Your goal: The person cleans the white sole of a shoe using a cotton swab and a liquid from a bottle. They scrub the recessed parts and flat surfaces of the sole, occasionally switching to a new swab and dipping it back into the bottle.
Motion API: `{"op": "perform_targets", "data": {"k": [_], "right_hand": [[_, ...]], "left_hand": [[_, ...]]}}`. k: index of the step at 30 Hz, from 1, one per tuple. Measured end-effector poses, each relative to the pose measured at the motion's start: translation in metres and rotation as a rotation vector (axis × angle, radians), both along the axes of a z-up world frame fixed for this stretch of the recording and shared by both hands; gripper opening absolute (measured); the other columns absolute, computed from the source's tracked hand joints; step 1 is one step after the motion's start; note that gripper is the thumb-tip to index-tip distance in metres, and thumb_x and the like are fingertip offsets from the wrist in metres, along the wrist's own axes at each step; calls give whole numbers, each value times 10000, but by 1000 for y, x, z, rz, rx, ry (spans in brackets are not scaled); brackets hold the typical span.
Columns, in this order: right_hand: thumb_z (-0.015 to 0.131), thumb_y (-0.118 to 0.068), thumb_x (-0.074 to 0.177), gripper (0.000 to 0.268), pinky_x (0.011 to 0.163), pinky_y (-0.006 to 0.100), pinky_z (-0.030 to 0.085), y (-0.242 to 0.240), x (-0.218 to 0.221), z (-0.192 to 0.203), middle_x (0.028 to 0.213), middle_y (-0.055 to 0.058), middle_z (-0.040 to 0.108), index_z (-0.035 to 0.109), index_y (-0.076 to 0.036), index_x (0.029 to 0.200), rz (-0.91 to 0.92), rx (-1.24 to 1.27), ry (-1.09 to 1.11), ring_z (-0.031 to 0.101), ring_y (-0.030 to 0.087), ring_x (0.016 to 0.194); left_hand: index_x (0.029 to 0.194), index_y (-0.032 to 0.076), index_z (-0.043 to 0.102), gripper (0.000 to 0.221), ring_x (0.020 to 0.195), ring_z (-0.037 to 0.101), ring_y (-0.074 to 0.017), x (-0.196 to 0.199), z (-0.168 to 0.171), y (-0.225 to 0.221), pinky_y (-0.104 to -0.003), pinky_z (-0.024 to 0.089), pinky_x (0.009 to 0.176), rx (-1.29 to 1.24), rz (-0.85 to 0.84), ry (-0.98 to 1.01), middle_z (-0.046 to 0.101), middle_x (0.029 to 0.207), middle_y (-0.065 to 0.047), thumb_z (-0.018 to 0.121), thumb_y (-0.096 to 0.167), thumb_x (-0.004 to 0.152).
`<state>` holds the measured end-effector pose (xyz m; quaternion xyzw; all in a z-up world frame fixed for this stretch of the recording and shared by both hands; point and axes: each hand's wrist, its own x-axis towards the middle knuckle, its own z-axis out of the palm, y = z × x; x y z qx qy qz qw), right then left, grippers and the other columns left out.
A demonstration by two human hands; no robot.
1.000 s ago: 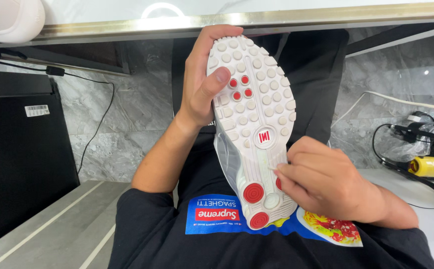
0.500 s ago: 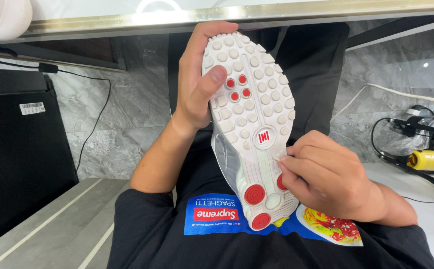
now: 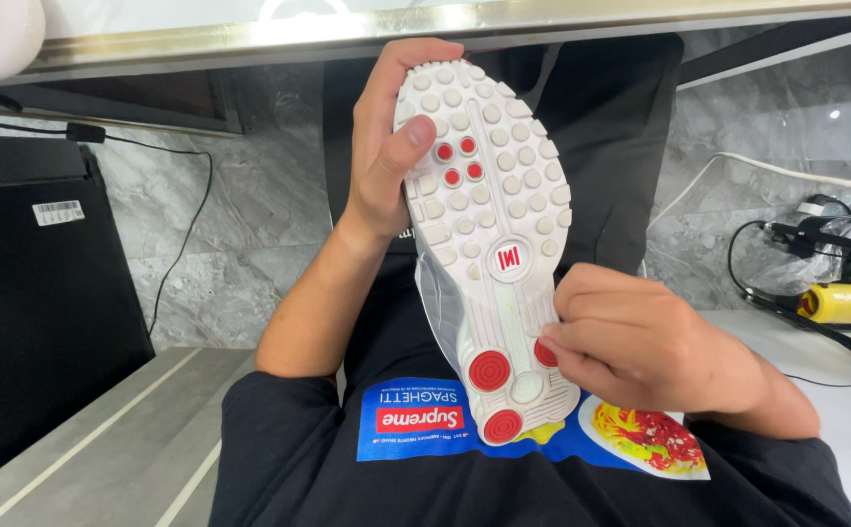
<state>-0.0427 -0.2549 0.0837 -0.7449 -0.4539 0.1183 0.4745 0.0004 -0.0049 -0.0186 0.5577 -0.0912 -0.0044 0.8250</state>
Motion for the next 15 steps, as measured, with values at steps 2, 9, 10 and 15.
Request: {"op": "perform_targets", "data": {"k": [2,9,10,15], "right_hand": [[767,84,773,152,611,361,493,1,2,-1,735,97,577,643,59,858,-37,0,-9,630,272,722],[805,43,758,168,597,359,494,-1,1,1,713,94,577,651,27,823,25,14,37,627,277,701],[807,38,749,169,593,360,494,-1,3,0,713,98,582,654,24,820,19,12,25,629,281,696],[771,79,773,134,606,328,477,-3,1,-16,714,100,604,669,33,846,-338,13,-31,633,246,694]], "left_hand": [[1349,-22,514,658,1012,697,-175,1,1,-1,-281,571,911,-6,0,-1,693,1123,-142,634,484,947],[1344,-24,512,670,1015,697,-184,2,1,1,-292,578,904,-25,-2,13,678,1134,-143,638,480,921],[1343,-25,514,676,1016,698,-186,4,1,1,-294,579,905,-32,-5,8,676,1139,-144,640,483,915],[1347,-31,516,706,1073,693,-202,4,7,-1,-306,583,947,-72,-9,-17,653,1206,-158,665,495,900]]}}
